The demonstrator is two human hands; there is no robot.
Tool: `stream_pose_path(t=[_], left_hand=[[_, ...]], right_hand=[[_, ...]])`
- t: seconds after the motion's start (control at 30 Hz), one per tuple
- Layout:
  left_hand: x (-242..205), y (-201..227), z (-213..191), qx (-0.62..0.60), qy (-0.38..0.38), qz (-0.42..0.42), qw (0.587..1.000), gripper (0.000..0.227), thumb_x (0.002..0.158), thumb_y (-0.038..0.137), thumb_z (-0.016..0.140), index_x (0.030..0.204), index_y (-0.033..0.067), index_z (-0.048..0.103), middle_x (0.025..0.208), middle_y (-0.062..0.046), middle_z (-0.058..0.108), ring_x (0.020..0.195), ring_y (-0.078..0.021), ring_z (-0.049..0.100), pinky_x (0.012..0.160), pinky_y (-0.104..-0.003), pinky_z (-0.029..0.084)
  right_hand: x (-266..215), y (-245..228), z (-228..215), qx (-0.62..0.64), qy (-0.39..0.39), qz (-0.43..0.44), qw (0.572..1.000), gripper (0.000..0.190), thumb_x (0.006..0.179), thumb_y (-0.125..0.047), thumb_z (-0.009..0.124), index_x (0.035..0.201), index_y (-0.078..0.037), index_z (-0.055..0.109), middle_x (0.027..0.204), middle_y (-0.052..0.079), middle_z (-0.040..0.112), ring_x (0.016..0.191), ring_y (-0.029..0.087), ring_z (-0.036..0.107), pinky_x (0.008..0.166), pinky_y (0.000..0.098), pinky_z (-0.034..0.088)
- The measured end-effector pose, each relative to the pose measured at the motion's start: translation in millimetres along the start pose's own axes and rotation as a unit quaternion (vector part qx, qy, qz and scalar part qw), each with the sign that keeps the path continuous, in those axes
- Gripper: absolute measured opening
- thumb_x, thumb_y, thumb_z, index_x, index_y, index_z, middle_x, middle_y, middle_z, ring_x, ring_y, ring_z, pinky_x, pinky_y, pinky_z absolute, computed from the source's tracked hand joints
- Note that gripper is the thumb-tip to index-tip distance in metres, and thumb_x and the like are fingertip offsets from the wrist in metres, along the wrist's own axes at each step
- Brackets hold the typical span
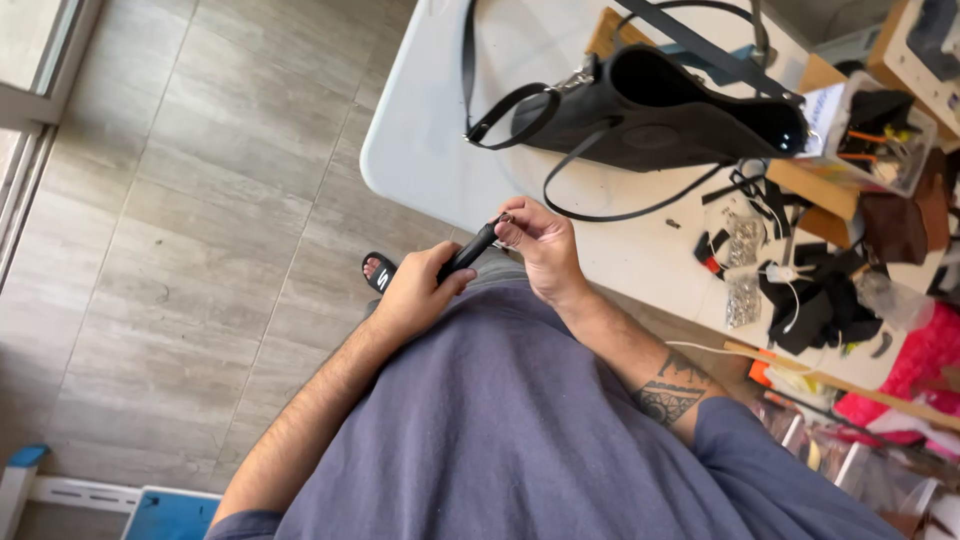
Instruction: Assembling a leather bag by attaching a tassel and a shoulder strap using pliers and hardware
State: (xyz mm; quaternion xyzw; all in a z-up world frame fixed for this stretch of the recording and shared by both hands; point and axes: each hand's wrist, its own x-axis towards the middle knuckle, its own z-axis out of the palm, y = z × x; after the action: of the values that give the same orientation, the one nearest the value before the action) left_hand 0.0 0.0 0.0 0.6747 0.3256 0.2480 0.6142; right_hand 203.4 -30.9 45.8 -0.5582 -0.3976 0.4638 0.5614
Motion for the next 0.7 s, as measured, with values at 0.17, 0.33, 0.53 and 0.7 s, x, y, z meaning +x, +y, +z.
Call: stream_pose_path(t=[0.17, 0.33, 0.53, 0.7], left_hand=[[27, -46, 30, 0.074, -0.122, -0.050, 0.989, 0.017, 0.099, 0.026, 0.068, 0.097, 0.0094, 0.067, 0.068, -0.008, 0.072, 0.071, -0.0309, 0.074, 0.065, -0.040, 0.057], [64, -46, 64, 0.186, -0.237, -0.072, 0.951, 0.018, 0.094, 0.020, 0.070, 0.102, 0.0041, 0.068, 0.082, -0.017, 0.076, 0.086, -0.0402, 0.074, 0.076, -0.051, 0.058], [130, -35, 154, 0.190, -0.261, -0.003, 0.946, 0.022, 0.091, 0.024, 0.073, 0.108, 0.0095, 0.068, 0.088, -0.014, 0.077, 0.090, -0.0379, 0.074, 0.079, -0.050, 0.059], [218, -5, 254, 0.166, -0.204, 0.040, 0.964, 0.037, 0.088, 0.017, 0.076, 0.122, 0.0094, 0.064, 0.103, -0.014, 0.075, 0.102, -0.0355, 0.073, 0.086, -0.049, 0.060]], right_hand=[[-13, 8, -73, -0.004, 0.146, -0.038, 0.989, 0.006, 0.092, -0.006, 0.078, 0.091, -0.001, 0.074, 0.095, 0.011, 0.067, 0.073, 0.012, 0.063, 0.067, 0.0227, 0.054], [-46, -9, -149, -0.011, 0.266, -0.062, 0.962, 0.007, 0.096, -0.007, 0.075, 0.099, 0.000, 0.074, 0.100, 0.010, 0.066, 0.079, 0.014, 0.064, 0.072, 0.0233, 0.053], [-74, -30, -228, -0.088, 0.303, -0.076, 0.946, 0.009, 0.096, -0.006, 0.074, 0.100, 0.002, 0.074, 0.107, 0.015, 0.068, 0.091, 0.014, 0.066, 0.082, 0.0244, 0.053], [-61, -45, -284, -0.087, 0.266, -0.064, 0.958, 0.010, 0.096, -0.005, 0.074, 0.099, 0.004, 0.074, 0.104, 0.018, 0.072, 0.093, 0.017, 0.068, 0.085, 0.0283, 0.055]])
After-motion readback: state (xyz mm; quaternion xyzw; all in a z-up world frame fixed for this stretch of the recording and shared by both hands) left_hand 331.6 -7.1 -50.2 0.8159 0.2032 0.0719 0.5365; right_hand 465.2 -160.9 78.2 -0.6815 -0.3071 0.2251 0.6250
